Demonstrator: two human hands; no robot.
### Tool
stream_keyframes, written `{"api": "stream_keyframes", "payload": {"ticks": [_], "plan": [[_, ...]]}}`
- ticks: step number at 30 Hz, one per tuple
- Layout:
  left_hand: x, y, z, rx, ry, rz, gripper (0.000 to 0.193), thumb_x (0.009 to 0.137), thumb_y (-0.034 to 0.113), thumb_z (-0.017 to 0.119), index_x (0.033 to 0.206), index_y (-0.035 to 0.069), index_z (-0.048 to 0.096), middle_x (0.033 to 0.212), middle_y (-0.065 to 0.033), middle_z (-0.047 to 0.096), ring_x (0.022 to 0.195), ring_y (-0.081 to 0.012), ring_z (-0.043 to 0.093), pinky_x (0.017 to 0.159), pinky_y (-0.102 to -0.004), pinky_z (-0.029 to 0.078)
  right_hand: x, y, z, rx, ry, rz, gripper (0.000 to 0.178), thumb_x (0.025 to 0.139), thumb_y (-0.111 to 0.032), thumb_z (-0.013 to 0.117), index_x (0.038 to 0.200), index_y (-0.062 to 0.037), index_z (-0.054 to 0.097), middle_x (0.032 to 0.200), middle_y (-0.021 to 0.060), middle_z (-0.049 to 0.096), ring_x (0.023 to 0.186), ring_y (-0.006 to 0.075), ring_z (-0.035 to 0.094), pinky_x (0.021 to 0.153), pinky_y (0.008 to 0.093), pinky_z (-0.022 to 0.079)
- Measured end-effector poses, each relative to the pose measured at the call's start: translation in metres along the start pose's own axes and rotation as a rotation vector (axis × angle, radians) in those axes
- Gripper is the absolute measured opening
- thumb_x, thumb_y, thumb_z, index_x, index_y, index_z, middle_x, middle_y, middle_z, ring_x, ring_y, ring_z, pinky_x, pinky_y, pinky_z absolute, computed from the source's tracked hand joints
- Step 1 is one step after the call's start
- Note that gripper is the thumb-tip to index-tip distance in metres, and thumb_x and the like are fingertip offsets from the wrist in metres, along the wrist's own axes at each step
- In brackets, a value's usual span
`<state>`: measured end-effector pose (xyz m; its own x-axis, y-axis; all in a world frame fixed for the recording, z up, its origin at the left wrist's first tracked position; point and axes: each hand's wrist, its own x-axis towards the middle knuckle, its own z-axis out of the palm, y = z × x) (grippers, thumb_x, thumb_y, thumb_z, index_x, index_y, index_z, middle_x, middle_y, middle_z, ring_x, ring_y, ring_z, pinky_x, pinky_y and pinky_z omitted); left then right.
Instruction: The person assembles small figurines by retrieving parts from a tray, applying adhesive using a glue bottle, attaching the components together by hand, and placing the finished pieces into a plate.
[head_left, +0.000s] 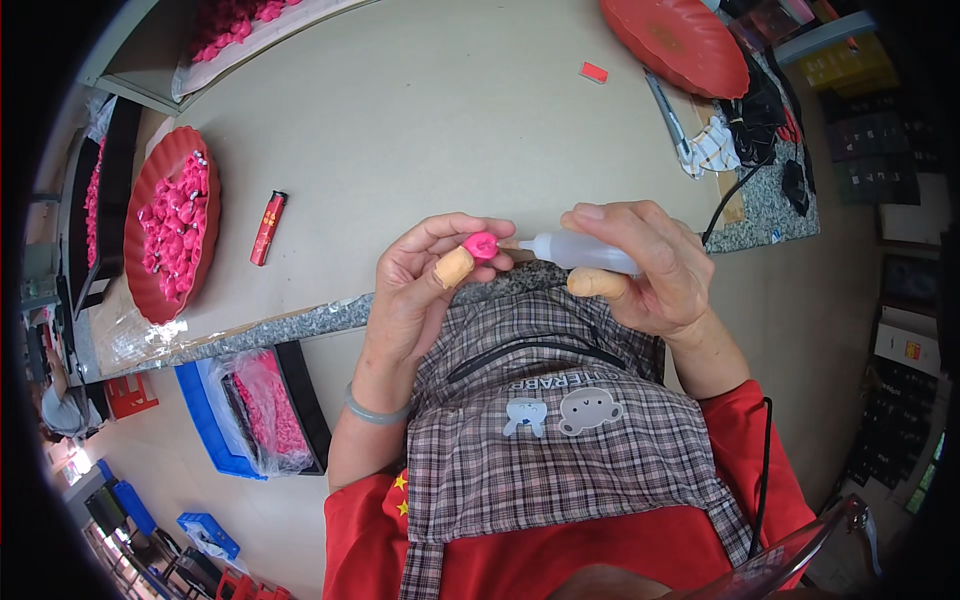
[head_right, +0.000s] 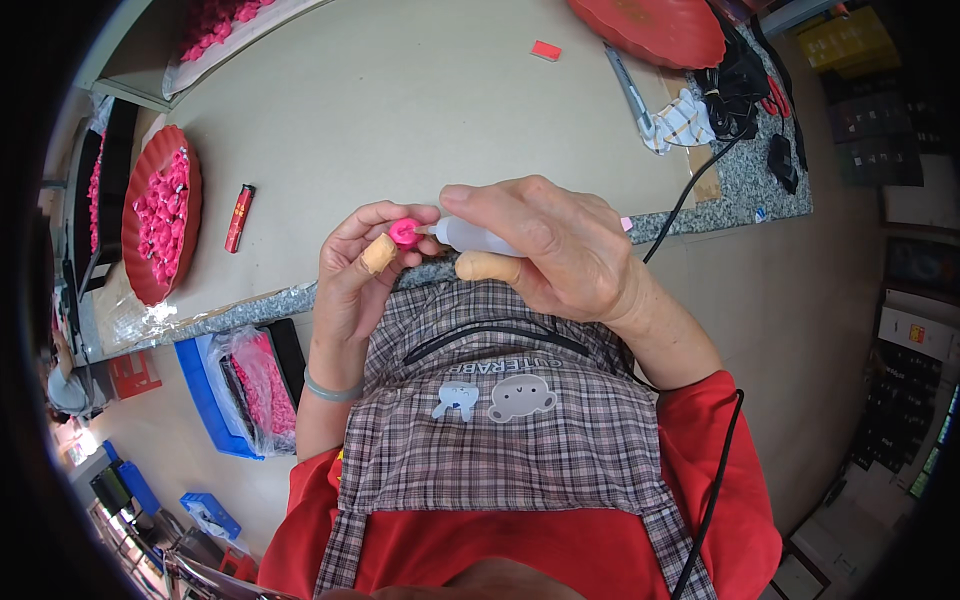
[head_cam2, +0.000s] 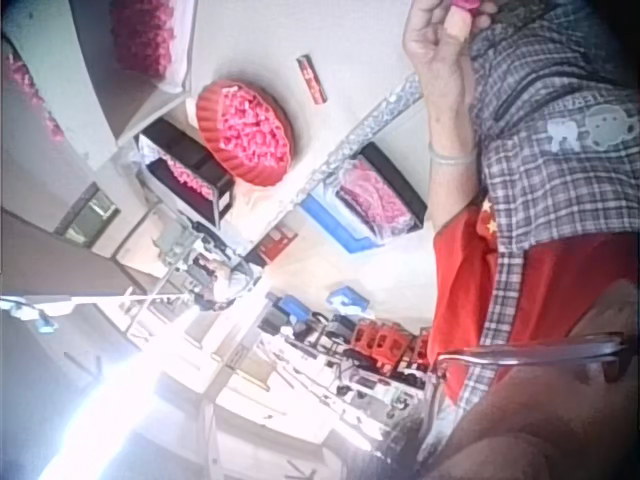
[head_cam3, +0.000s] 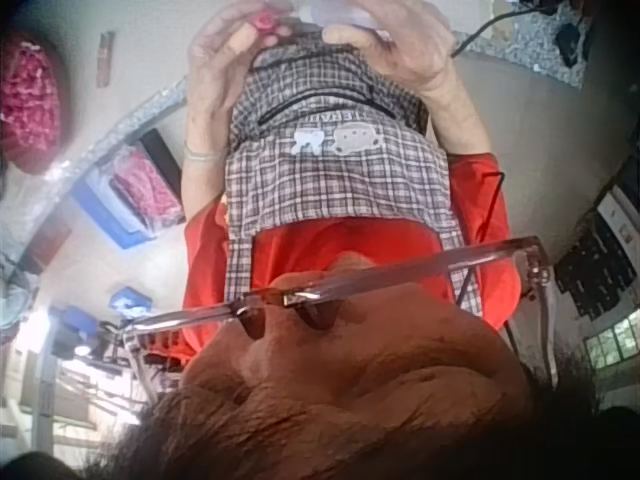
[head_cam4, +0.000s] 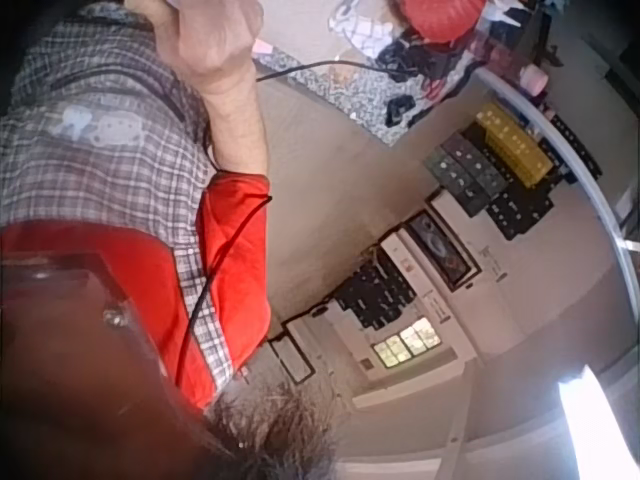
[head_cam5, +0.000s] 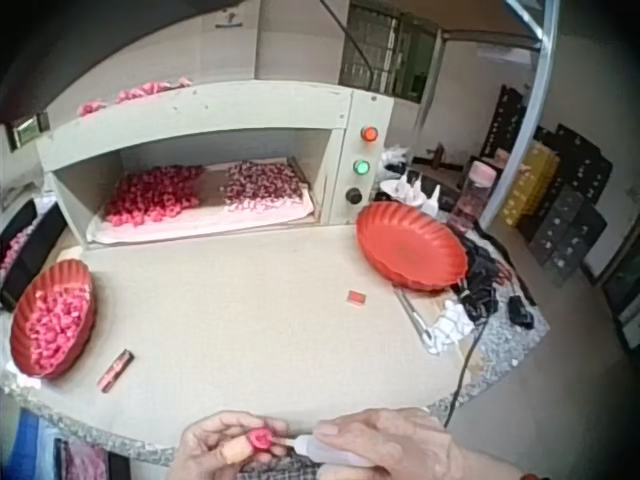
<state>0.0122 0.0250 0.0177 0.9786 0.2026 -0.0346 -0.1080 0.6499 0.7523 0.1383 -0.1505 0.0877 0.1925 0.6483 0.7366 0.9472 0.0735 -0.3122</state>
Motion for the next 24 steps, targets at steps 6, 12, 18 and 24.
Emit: {"api": "stream_keyframes", "payload": {"ticks": [6, 12, 18, 24], "plan": [[-0.004, 0.001, -0.006, 0.022, -0.009, 0.027, 0.039, 0.085, 0.015, 0.066, 0.116, -0.005, 0.056, 0.111, -0.0209, 0.062, 0.093, -0.0232, 0.065, 0.081, -0.0290, 0.054, -0.001, -0.001, 0.002, 0.008, -0.008, 0.006, 0.050, 0.072, -0.026, 0.073, 0.111, -0.0001, 0.057, 0.095, 0.0090, 0.069, 0.068, 0.0181, 0.065, 0.049, 0.0254, 0.051], [0.003, 0.010, -0.001, -0.044, -0.026, 0.046, 0.029, 0.088, 0.011, 0.060, 0.112, -0.004, 0.057, 0.112, -0.0221, 0.061, 0.089, -0.0214, 0.065, 0.077, -0.0275, 0.054, -0.003, 0.014, -0.002, 0.193, 0.071, 0.133, 0.045, 0.074, -0.021, 0.076, 0.110, -0.0011, 0.057, 0.091, 0.0114, 0.067, 0.069, 0.0179, 0.064, 0.056, 0.0246, 0.051], [0.020, 0.015, -0.010, -0.193, -0.002, 0.043, 0.031, 0.085, 0.010, 0.062, 0.112, -0.004, 0.057, 0.113, -0.0223, 0.059, 0.087, -0.0221, 0.063, 0.075, -0.0262, 0.053, 0.011, 0.048, 0.014, 0.825, 0.265, 0.554, 0.044, 0.076, -0.001, 0.074, 0.113, -0.0014, 0.049, 0.101, 0.0075, 0.051, 0.084, 0.0116, 0.057, 0.068, 0.0233, 0.051], [0.021, 0.014, -0.016, -0.415, 0.022, 0.041, 0.032, 0.083, 0.009, 0.063, 0.111, -0.004, 0.058, 0.107, -0.0188, 0.059, 0.081, -0.0202, 0.059, 0.074, -0.0255, 0.051, 0.040, 0.080, 0.018, 0.828, -0.018, 0.872, 0.036, 0.078, 0.002, 0.066, 0.108, -0.0024, 0.047, 0.093, 0.0044, 0.049, 0.078, 0.0128, 0.059, 0.066, 0.0252, 0.052]]}}
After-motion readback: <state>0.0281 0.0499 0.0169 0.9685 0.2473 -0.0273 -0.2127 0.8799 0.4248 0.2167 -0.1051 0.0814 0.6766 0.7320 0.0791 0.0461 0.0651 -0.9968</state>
